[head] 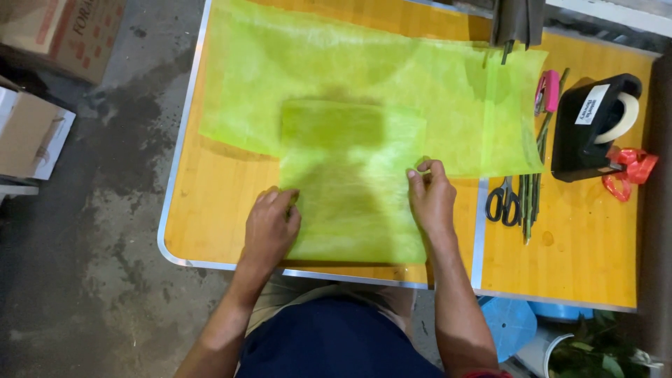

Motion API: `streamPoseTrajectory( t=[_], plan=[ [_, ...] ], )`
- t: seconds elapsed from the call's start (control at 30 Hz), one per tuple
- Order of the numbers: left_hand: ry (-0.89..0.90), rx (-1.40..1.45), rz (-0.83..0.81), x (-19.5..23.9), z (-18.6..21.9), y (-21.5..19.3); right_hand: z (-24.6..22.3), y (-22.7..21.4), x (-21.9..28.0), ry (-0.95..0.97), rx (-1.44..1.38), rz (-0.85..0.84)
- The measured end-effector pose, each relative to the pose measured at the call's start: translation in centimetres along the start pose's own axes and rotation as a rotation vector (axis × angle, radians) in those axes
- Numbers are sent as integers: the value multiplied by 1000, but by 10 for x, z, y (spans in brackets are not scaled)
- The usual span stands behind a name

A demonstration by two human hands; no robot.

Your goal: The person folds and staples sheets of yellow floral wrapping material on a table, including rolling one piece and securing another with staples using a small pink stapler.

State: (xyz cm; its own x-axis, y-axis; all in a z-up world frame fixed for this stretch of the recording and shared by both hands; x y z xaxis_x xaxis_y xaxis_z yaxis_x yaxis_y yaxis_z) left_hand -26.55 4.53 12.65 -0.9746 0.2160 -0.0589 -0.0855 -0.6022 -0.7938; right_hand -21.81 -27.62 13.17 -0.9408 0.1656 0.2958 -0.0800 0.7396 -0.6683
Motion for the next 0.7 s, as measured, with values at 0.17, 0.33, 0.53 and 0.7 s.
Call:
streamPoseTrajectory(
  t=[0.17, 0.33, 0.53, 0.7],
  plan=[
    [-76, -228, 38, -7, 20, -5, -4, 2, 1, -36, 48, 1],
    [77, -54, -158, -14, 73, 20, -4, 7, 1, -89, 109, -6],
    [-79, -219, -572, -12, 91, 49, -7, 4, 4, -82, 150, 2],
    [-51, -244, -463, -7, 80, 63, -8, -11, -20, -174, 52, 55]
  ],
)
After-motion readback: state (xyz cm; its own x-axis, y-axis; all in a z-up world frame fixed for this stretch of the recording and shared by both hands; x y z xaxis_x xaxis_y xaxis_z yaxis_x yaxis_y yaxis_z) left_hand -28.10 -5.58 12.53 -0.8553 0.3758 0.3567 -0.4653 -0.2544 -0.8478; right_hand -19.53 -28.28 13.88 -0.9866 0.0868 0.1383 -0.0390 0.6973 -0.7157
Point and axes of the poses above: each hand's wrist, its own x-axis away from the middle knuckle, its own y-axis out of the palm, z = x × y, the point moved 5 cm from there along -x, towards the middle knuckle, and after that the axes turned 12 degrees about -z, right-handed, at the moved point
